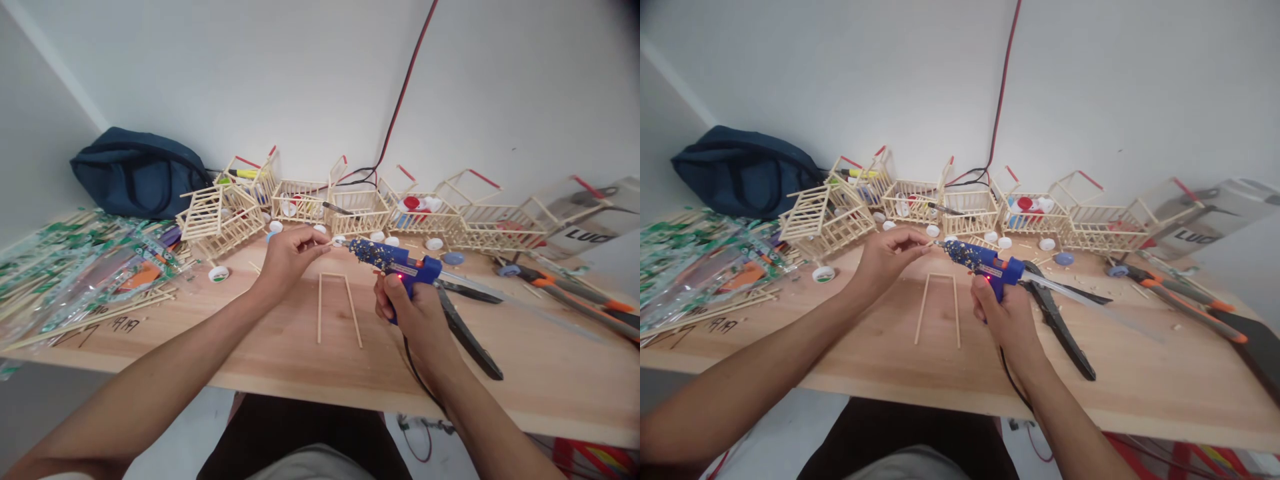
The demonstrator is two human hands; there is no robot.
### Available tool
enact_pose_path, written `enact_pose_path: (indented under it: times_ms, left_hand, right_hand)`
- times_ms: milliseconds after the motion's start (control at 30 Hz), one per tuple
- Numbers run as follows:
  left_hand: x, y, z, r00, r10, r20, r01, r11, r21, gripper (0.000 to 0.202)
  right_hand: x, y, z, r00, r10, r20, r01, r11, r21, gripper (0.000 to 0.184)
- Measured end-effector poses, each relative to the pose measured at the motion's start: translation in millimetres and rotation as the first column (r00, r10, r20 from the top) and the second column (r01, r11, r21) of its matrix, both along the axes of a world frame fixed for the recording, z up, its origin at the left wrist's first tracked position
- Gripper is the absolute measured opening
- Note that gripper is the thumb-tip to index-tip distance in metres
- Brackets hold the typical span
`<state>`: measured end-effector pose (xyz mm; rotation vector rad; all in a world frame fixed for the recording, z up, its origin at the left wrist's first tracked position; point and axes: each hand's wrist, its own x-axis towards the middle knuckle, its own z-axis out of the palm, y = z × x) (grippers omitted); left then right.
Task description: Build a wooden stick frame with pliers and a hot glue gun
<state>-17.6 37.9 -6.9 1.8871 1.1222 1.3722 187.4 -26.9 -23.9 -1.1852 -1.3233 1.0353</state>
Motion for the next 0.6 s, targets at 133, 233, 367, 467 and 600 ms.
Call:
enact_pose_path:
  times_ms: [133,233,367,467,600]
  left_hand:
    - [0.1,-0.2,0.3,1.0,-0.002,-0.001,0.002,1.0,-0.011,0.011]
    - [0.1,-0.5,0.3,1.0,0.003,-0.002,-0.003,1.0,-0.006,0.011]
    - [0.4,-0.7,1.0,1.0,0.008,0.0,-0.008,1.0,-0.012,0.011]
    - [0.6,-0.6,1.0,1.0,0.009,0.001,-0.009,1.0,-0.016,0.011]
    - [0.2,-0.2,-0.3,1.0,0.008,-0.007,-0.008,1.0,0.0,0.011]
  right_hand:
    - [0.2,0.2,-0.4,1.0,0.005,0.001,-0.005,1.0,-0.007,0.041]
    - [-0.1,0.0,0.5,1.0,0.001,-0.001,-0.001,1.0,-0.01,0.043]
    - [0.2,-0.1,0.6,1.0,0.0,-0.001,0.0,1.0,-0.016,0.043]
    - [0.8,0.0,-0.5,1.0,-0.002,0.011,0.002,1.0,-0.011,0.043]
    - [1.3,-0.6,-1.8,1.0,-0.01,0.021,0.01,1.0,-0.008,0.043]
